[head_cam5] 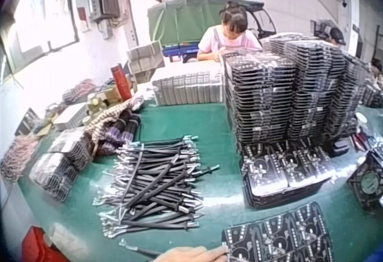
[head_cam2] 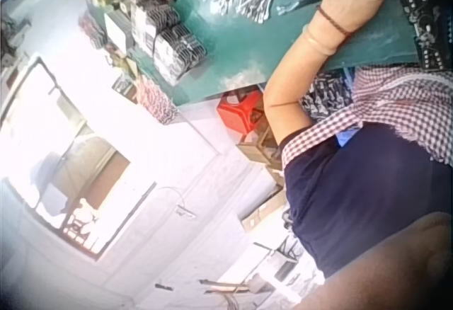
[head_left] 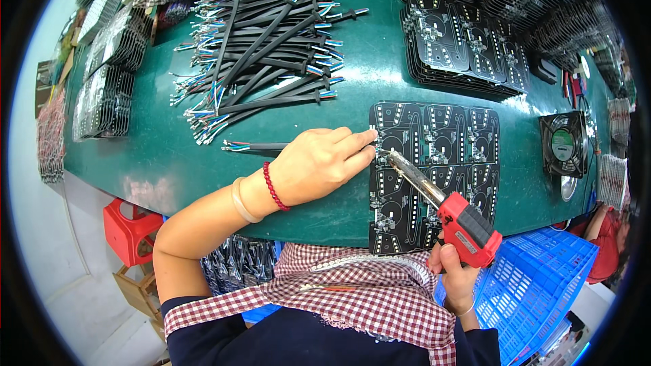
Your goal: The person places circuit board panels on a work table, positions wires onto the panels, and solders the wire leads to the circuit boards using a soldering iron.
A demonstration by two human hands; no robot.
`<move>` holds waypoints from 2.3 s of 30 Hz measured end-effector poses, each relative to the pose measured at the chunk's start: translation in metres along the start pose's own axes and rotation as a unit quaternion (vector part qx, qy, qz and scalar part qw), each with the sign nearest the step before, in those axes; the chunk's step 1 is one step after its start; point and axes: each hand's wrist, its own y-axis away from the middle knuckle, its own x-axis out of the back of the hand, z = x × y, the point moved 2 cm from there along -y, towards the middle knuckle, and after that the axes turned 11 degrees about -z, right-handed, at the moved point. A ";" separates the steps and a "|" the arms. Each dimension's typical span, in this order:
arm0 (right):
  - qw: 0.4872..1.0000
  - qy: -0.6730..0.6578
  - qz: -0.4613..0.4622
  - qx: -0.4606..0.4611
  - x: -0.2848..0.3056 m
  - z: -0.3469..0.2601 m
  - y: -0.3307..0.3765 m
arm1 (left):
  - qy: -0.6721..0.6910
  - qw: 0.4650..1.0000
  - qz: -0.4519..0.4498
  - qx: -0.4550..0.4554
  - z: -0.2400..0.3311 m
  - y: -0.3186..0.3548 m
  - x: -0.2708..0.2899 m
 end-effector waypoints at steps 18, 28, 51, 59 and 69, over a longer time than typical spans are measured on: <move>0.997 0.077 -0.031 -0.010 0.002 -0.002 -0.002 | -0.032 0.999 0.004 0.004 0.004 0.000 -0.002; 1.000 -0.009 0.009 0.004 0.007 -0.013 -0.006 | -0.045 0.999 -0.004 0.007 0.006 0.000 -0.001; 0.999 0.011 -0.031 -0.019 0.019 -0.023 -0.018 | -0.083 0.997 -0.009 0.001 0.010 0.001 -0.002; 0.998 -0.055 0.016 0.007 0.018 -0.033 -0.017 | -0.082 0.997 -0.004 0.000 0.009 0.002 -0.002; 0.989 -0.124 0.034 0.079 0.028 -0.037 -0.013 | -0.104 0.985 0.039 0.132 -0.009 -0.006 0.039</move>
